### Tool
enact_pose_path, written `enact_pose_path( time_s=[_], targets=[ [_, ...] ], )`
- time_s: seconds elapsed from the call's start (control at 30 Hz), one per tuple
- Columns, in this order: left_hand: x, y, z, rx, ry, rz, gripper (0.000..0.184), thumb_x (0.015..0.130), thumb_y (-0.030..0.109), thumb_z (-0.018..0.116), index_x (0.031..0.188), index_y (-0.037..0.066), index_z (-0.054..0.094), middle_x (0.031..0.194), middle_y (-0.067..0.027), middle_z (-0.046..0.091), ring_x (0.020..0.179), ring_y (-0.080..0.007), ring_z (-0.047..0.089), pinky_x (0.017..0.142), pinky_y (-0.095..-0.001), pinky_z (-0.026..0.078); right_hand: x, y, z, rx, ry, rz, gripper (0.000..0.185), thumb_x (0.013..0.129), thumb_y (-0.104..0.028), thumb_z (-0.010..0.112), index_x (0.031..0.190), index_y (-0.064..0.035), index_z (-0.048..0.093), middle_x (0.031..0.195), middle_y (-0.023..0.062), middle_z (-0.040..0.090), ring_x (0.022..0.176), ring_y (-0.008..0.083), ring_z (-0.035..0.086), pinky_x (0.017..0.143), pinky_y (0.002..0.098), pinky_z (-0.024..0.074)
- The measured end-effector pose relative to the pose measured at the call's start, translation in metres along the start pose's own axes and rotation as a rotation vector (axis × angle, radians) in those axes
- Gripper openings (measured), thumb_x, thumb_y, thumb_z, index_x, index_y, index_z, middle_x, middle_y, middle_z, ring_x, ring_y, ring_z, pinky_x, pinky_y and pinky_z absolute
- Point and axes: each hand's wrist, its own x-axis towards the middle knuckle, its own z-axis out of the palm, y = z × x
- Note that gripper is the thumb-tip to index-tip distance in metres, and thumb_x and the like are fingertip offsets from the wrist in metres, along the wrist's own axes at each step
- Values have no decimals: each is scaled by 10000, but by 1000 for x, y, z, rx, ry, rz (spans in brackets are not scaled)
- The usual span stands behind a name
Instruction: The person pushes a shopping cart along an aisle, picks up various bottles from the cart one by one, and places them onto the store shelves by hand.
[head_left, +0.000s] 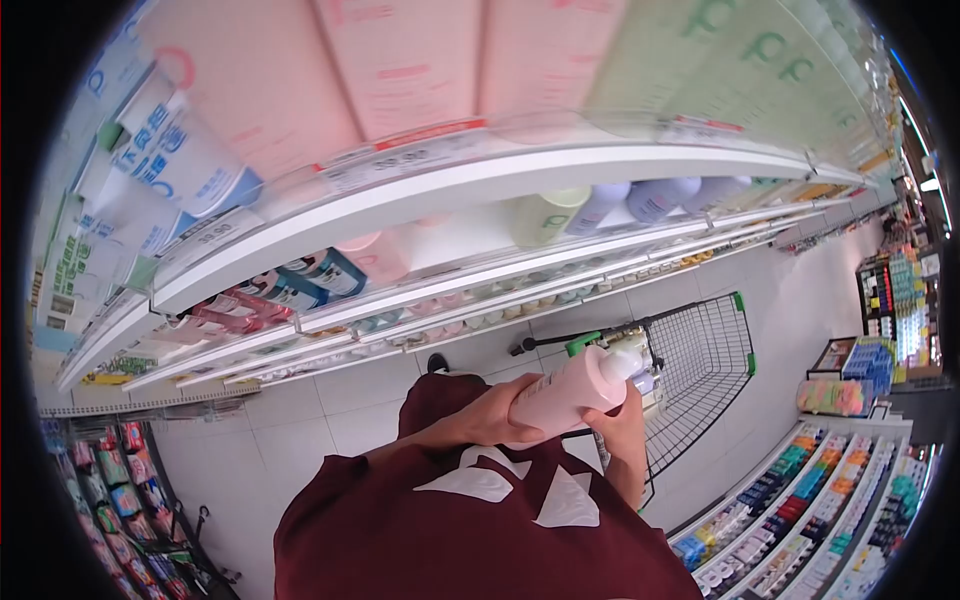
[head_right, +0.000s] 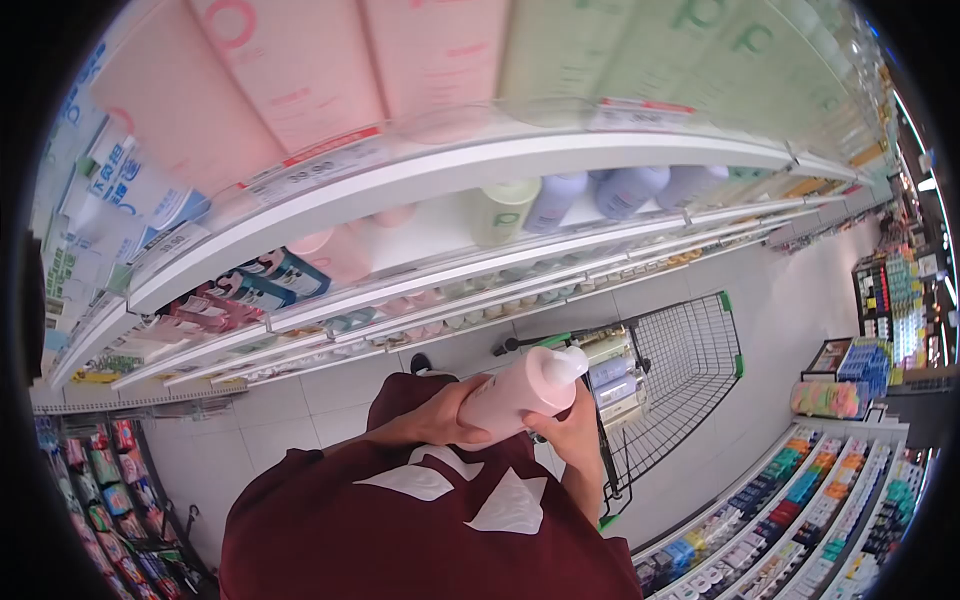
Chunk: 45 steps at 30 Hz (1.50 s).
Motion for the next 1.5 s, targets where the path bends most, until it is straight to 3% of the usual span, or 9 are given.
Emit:
enact_pose_path(
  time_s=[0.17, 0.23, 0.4, 0.5, 0.6, 0.77, 1.0, 1.2, 1.5],
  targets=[
    [-17, 16, -35, 110, 277, 235, 850, 737, 352, 843, 1406, -28, 480, 1307, -184, 607, 1209, -350, 588, 1044, -402, 446, 17, -9, 44, -3, 77, -160, 936, 627, -360, 959, 1334, 50, 502, 1200, 118, 635, 1076, 197, 627, 928, 356, 510],
    [-18, 31, -54, 519, 538, 499, 783, 734, 293, 845, 1379, -15, 526, 1322, -188, 603, 1232, -366, 577, 1055, -427, 437, 26, -18, 66, 19, 130, -232, 964, 611, -322, 969, 1355, 52, 484, 1238, 133, 622, 1109, 215, 620, 951, 369, 504],
    [-25, 60, -88, 662, 850, 644, 552, 741, -20, 683, 1284, -42, 585, 1390, -265, 525, 1270, -398, 551, 1049, -449, 445, 74, -39, 125, 30, 249, -539, 1104, 587, -262, 971, 1454, 42, 359, 1416, 187, 499, 1290, 277, 498, 1082, 426, 408],
    [-36, 81, -108, 621, 942, 655, 602, 744, -36, 660, 1337, -23, 558, 1392, -244, 506, 1025, -302, 654, 860, -397, 525, 101, -21, 136, 45, 309, -542, 1065, 617, -167, 939, 1477, 19, 338, 1431, 169, 476, 1292, 265, 492, 1083, 414, 418],
    [-47, 97, -124, 631, 946, 446, 638, 760, -24, 654, 1383, -8, 516, 1343, -217, 518, 900, -262, 654, 739, -394, 527, 129, 0, 148, 159, 323, -538, 1026, 634, -38, 901, 1490, 5, 336, 1423, 148, 466, 1283, 254, 498, 1070, 396, 444],
    [-51, 82, -142, 771, 870, 262, 620, 794, 38, 665, 1382, -15, 476, 1212, -188, 533, 854, -288, 638, 699, -413, 528, 150, -14, 184, 176, 237, -489, 900, 675, 105, 821, 1457, 1, 387, 1360, 129, 516, 1231, 229, 541, 1035, 376, 471],
    [-50, 69, -149, 767, 838, 286, 610, 801, 66, 659, 1372, -27, 462, 1216, -185, 536, 870, -302, 641, 709, -425, 535, 177, -28, 208, 135, 198, -492, 567, 713, 58, 825, 1215, 15, 564, 1151, 105, 648, 1078, 213, 632, 973, 343, 490],
    [-51, 61, -157, 805, 800, 319, 635, 788, 48, 654, 1382, -31, 446, 1192, -191, 546, 829, -311, 635, 689, -438, 533, 193, -13, 222, 48, 314, -392, 418, 791, -18, 789, 1159, 41, 599, 1099, 95, 672, 1011, 171, 642, 910, 320, 509],
    [-45, 52, -157, 776, 794, 311, 641, 783, 34, 648, 1387, -27, 443, 1157, -202, 551, 811, -284, 625, 621, -397, 521, 199, 8, 213, 11, 152, -401, 461, 784, -28, 802, 1189, 40, 592, 1163, 125, 654, 1105, 199, 604, 980, 353, 471]
  ],
)
